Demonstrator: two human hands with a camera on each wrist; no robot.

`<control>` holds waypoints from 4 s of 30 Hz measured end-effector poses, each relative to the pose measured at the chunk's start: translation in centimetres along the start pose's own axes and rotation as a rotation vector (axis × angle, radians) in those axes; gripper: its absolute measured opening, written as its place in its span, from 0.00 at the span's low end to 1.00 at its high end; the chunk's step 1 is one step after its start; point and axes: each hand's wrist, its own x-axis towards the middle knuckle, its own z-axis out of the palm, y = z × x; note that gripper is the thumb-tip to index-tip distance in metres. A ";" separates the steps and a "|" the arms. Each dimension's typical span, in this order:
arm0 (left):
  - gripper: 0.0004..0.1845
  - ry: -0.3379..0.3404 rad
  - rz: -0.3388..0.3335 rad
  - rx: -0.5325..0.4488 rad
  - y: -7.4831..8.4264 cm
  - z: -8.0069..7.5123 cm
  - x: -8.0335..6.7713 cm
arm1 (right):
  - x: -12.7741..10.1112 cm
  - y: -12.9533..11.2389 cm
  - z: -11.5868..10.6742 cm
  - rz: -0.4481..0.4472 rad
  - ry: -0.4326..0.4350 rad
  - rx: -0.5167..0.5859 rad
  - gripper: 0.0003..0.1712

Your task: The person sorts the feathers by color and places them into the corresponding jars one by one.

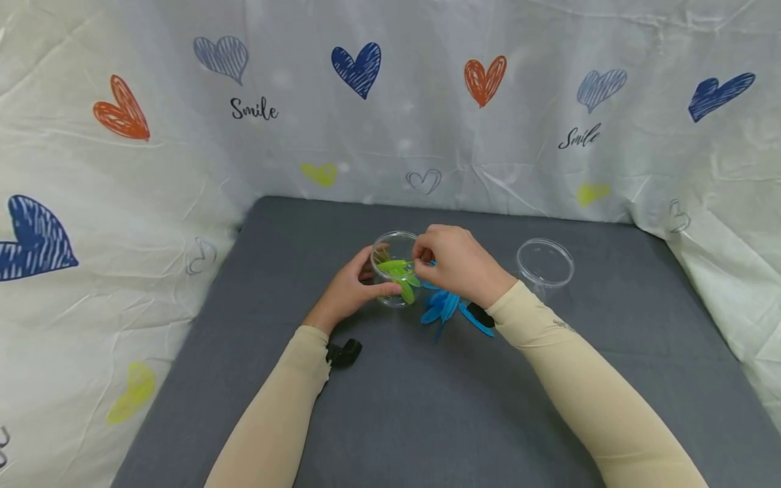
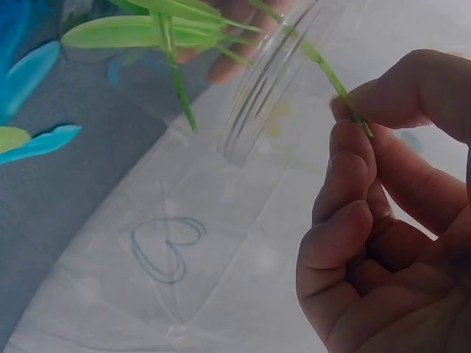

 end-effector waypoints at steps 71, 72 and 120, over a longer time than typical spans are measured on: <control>0.51 0.026 -0.008 0.041 0.0 0.2 0.3 | -9.6 7.6 6.2 0.392 0.119 -0.009 0.06; 0.51 0.026 -0.005 0.043 0.1 0.2 0.3 | -9.6 7.6 6.2 0.394 0.120 -0.010 0.07; 0.51 0.024 0.003 0.052 0.0 0.1 0.4 | -9.4 7.6 7.5 0.401 0.100 -0.073 0.07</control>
